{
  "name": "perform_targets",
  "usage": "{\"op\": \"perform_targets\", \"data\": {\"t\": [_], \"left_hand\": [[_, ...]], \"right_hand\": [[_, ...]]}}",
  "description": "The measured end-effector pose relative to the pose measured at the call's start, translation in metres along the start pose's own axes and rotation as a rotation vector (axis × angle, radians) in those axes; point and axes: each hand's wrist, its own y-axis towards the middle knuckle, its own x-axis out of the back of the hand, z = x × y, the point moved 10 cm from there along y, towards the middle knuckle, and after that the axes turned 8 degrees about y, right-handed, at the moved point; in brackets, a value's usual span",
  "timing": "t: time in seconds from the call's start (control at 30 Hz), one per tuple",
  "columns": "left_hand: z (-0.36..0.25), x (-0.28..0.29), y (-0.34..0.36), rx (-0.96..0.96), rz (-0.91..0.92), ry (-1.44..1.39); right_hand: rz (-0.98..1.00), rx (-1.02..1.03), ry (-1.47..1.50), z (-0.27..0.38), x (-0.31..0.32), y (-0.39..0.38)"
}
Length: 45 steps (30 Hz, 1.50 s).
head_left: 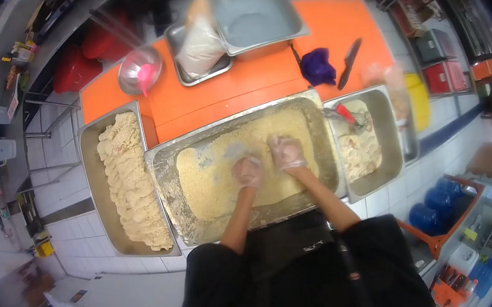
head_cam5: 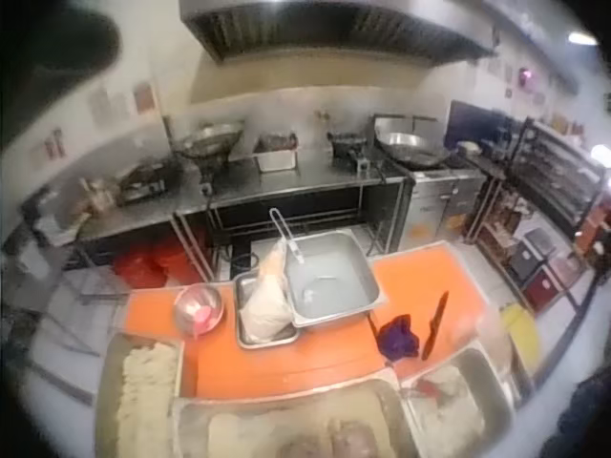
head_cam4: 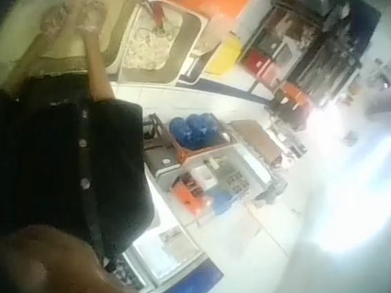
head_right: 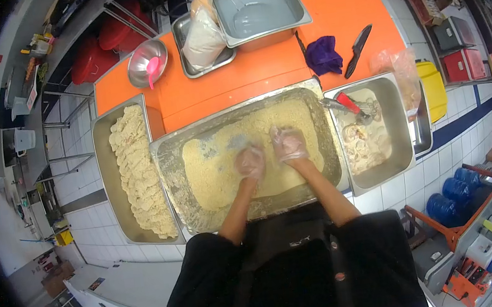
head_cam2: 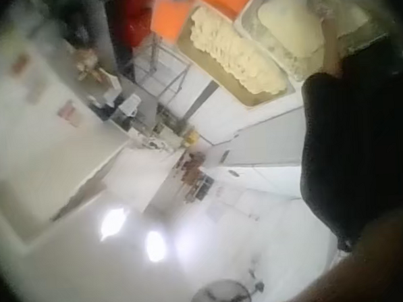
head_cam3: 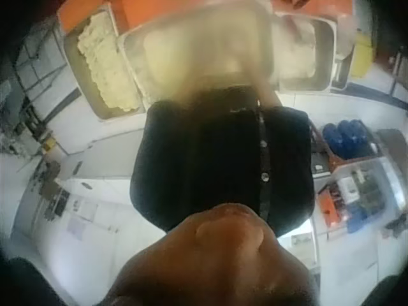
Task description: The person breads pieces of chicken by transferring them from a container into a pan of breading mixture, thoroughly coating each piece by hand, and placing the breaded chicken into an adjacent metal tray.
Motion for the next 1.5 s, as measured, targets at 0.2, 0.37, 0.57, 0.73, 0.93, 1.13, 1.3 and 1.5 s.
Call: {"op": "perform_targets", "data": {"t": [0.2, 0.37, 0.57, 0.73, 0.93, 1.13, 1.3, 1.5], "left_hand": [[-0.033, 0.068, -0.047, -0.155, 0.112, -0.039], [-0.040, 0.041, -0.065, -0.342, 0.572, 0.063], [0.001, 0.067, -0.069, -0.265, 0.272, -0.285], [-0.015, 0.115, -0.067, -0.321, -0.004, -0.749], [-0.045, 0.128, -0.064, -0.376, 0.072, -1.138], [-0.020, 0.088, -0.076, -0.171, 0.067, -1.605], [-0.040, 0.142, -0.110, -0.194, 0.680, -2.014], [0.094, 0.205, -0.096, -0.170, 0.220, -1.711]], "right_hand": [[0.303, 0.001, -0.098, -0.003, 0.038, -0.010], [0.347, 0.123, -0.197, 0.000, 0.026, -0.008], [0.353, 0.204, -0.254, 0.027, 0.059, -0.022], [0.193, 0.319, -0.159, 0.090, 0.141, -0.047], [0.189, 0.483, -0.006, 0.167, 0.173, -0.067], [0.296, 0.414, 0.081, 0.227, 0.140, -0.052], [0.209, 0.457, 0.065, 0.249, 0.109, -0.035], [0.043, 0.346, 0.093, 0.344, 0.108, -0.011]]}}
